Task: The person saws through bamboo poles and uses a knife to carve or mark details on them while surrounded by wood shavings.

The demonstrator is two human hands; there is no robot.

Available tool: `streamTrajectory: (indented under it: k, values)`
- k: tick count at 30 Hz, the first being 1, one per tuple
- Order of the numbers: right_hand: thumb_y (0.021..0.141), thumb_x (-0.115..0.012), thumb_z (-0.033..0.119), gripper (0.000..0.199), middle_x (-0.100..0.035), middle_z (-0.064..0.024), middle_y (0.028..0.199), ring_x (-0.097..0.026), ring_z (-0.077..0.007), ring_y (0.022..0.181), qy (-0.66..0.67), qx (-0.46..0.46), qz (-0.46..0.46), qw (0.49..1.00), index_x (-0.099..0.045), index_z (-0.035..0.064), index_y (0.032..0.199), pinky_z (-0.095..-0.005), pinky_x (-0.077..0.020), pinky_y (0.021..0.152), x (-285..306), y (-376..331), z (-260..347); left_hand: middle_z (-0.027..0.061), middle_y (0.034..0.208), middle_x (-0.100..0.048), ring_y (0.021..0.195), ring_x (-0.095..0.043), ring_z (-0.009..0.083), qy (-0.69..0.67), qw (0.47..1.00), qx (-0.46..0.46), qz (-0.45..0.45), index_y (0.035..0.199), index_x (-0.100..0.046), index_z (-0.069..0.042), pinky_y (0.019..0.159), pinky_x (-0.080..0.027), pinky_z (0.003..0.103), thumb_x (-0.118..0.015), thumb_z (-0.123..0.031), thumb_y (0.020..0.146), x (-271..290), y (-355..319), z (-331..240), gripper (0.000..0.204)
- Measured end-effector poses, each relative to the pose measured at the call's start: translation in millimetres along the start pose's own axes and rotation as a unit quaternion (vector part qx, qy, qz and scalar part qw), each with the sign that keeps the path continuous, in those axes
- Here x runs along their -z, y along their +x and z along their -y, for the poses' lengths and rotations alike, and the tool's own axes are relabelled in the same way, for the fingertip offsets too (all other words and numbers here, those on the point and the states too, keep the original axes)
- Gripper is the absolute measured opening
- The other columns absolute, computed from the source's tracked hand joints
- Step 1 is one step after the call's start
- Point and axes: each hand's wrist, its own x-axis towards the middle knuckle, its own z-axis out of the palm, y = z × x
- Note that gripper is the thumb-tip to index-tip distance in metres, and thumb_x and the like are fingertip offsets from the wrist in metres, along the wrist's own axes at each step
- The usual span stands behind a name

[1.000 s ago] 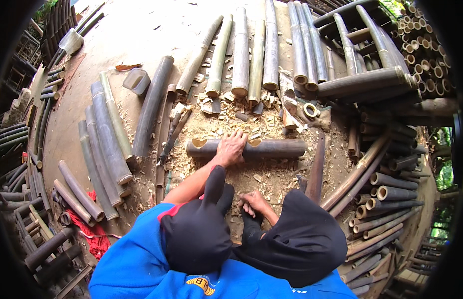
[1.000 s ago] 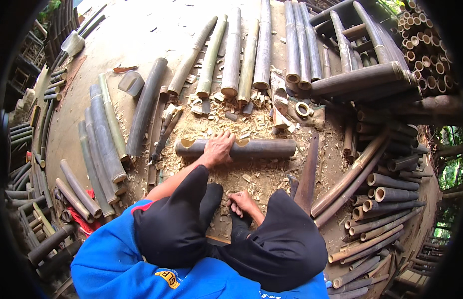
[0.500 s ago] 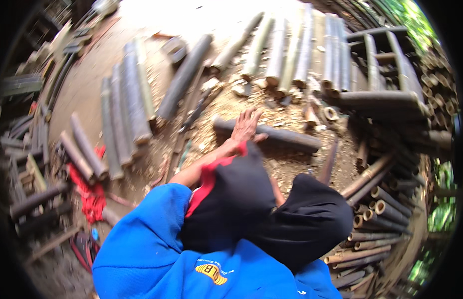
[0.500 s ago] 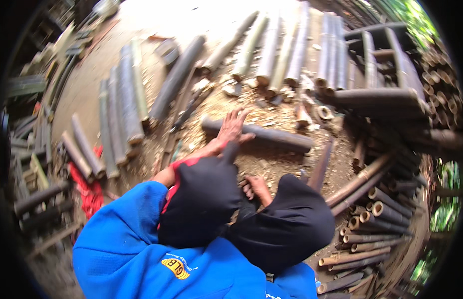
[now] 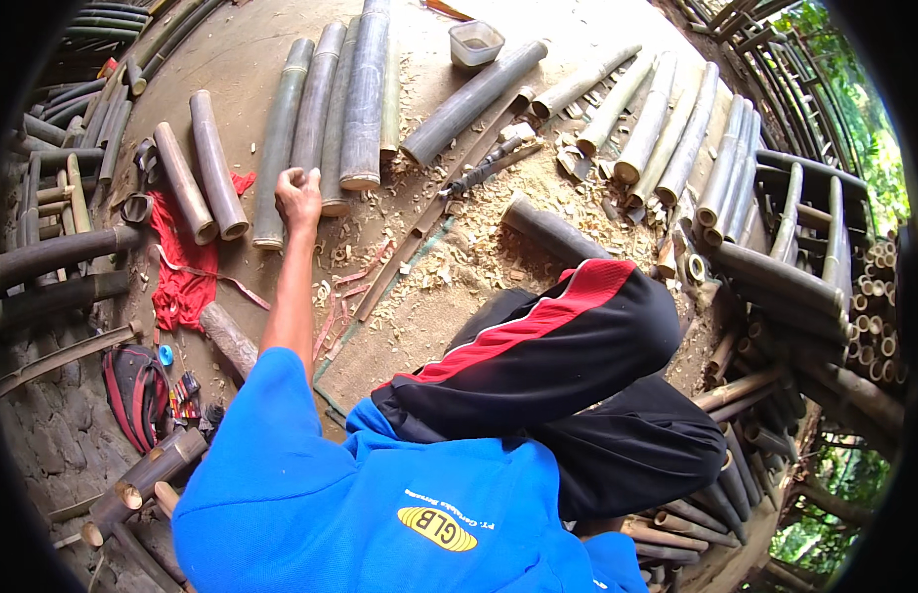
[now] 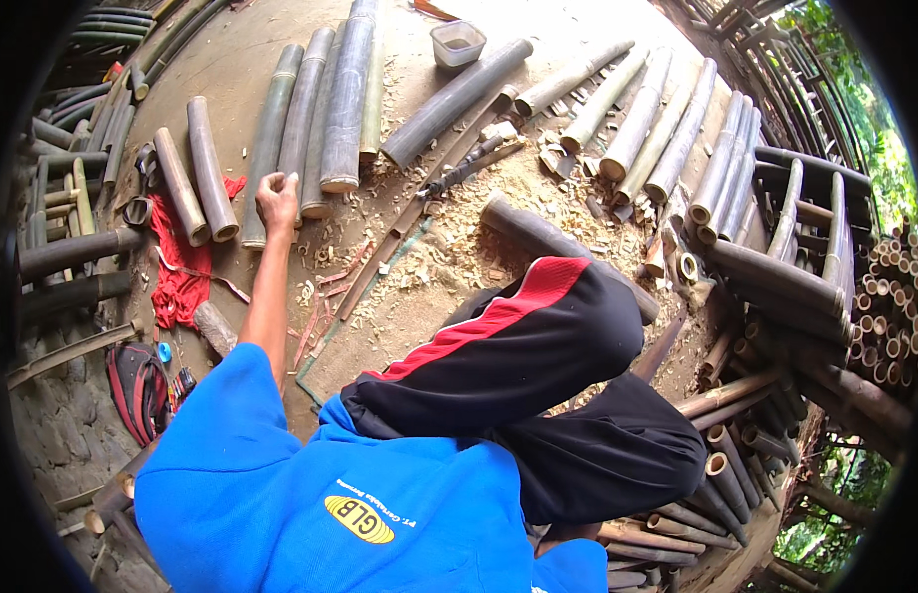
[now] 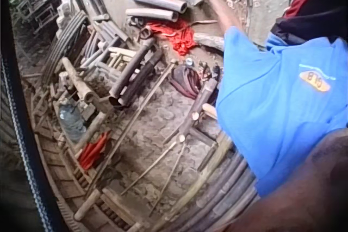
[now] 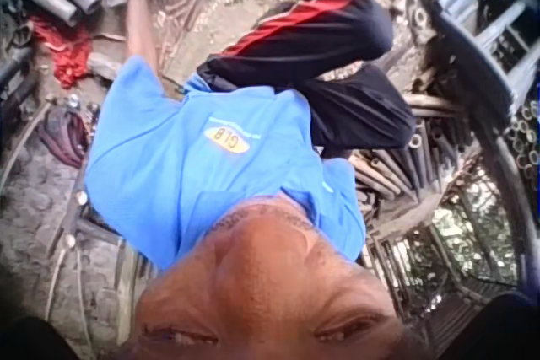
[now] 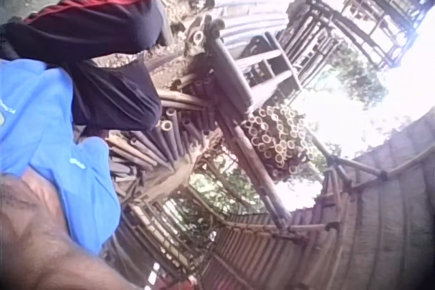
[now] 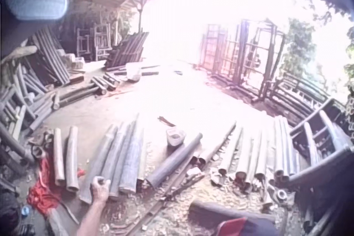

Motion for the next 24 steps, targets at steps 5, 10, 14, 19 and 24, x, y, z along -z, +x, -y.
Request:
streamTrajectory:
  k: [5, 10, 14, 19, 24]
  values:
    - [0.107, -0.057, 0.039, 0.036, -0.065, -0.0058, 0.091, -0.061, -0.0197, 0.081, 0.148, 0.101, -0.014, 0.984, -0.071, 0.0084, 0.120, -0.0369, -0.0518, 0.076, 64.3, -43.6, 48.5, 0.0194, 0.114, -0.075, 0.108, -0.071, 0.0340, 0.113, 0.990, 0.007, 0.082, 0.118, -0.070, -0.005, 0.097, -0.055, 0.045, -0.087, -0.045, 0.074, -30.3, 33.5, -28.1, 0.061]
    - [0.111, -0.049, 0.045, 0.047, -0.065, -0.0002, 0.098, -0.058, -0.0130, 0.087, 0.029, 0.236, -0.165, 0.957, -0.064, 0.0074, 0.134, -0.0321, -0.0501, 0.080, 123.7, -104.2, 145.8, 0.0212, 0.129, -0.054, 0.122, -0.053, 0.0342, 0.188, 0.959, -0.205, 0.052, 0.132, -0.058, -0.005, 0.099, -0.051, 0.050, -0.080, -0.016, 0.075, -71.0, -48.6, -94.8, 0.063]
    - [0.110, -0.054, 0.038, 0.045, -0.066, -0.0023, 0.103, -0.061, -0.0114, 0.087, -0.086, 0.259, -0.104, 0.956, -0.061, 0.0042, 0.139, -0.0276, -0.0504, 0.080, 60.2, -133.8, 184.1, 0.0167, 0.122, -0.063, 0.111, -0.063, 0.0318, -0.012, 0.917, -0.342, 0.207, 0.120, -0.065, -0.005, 0.105, -0.053, 0.043, -0.071, -0.006, 0.077, -80.8, -152.6, -104.3, 0.044]
    - [0.104, -0.060, 0.042, 0.056, -0.069, -0.0077, 0.112, -0.066, -0.0176, 0.098, -0.189, 0.088, 0.026, 0.978, -0.057, 0.0029, 0.145, -0.0343, -0.0550, 0.087, 63.1, -132.5, 189.5, 0.0193, 0.126, -0.064, 0.120, -0.063, 0.0329, -0.055, 0.897, -0.156, 0.410, 0.122, -0.068, -0.005, 0.106, -0.054, 0.043, -0.075, -0.017, 0.076, -62.4, -257.8, -86.2, 0.048]
    - [0.105, -0.059, 0.048, 0.059, -0.071, -0.0056, 0.114, -0.067, -0.0164, 0.097, -0.189, 0.136, -0.005, 0.972, -0.056, 0.0061, 0.146, -0.0352, -0.0544, 0.088, 70.7, -138.2, 177.4, 0.0144, 0.126, -0.061, 0.113, -0.064, 0.0325, -0.009, 0.967, 0.050, 0.249, 0.113, -0.068, -0.010, 0.098, -0.055, 0.045, -0.074, -0.014, 0.079, -33.3, -190.0, -50.4, 0.035]
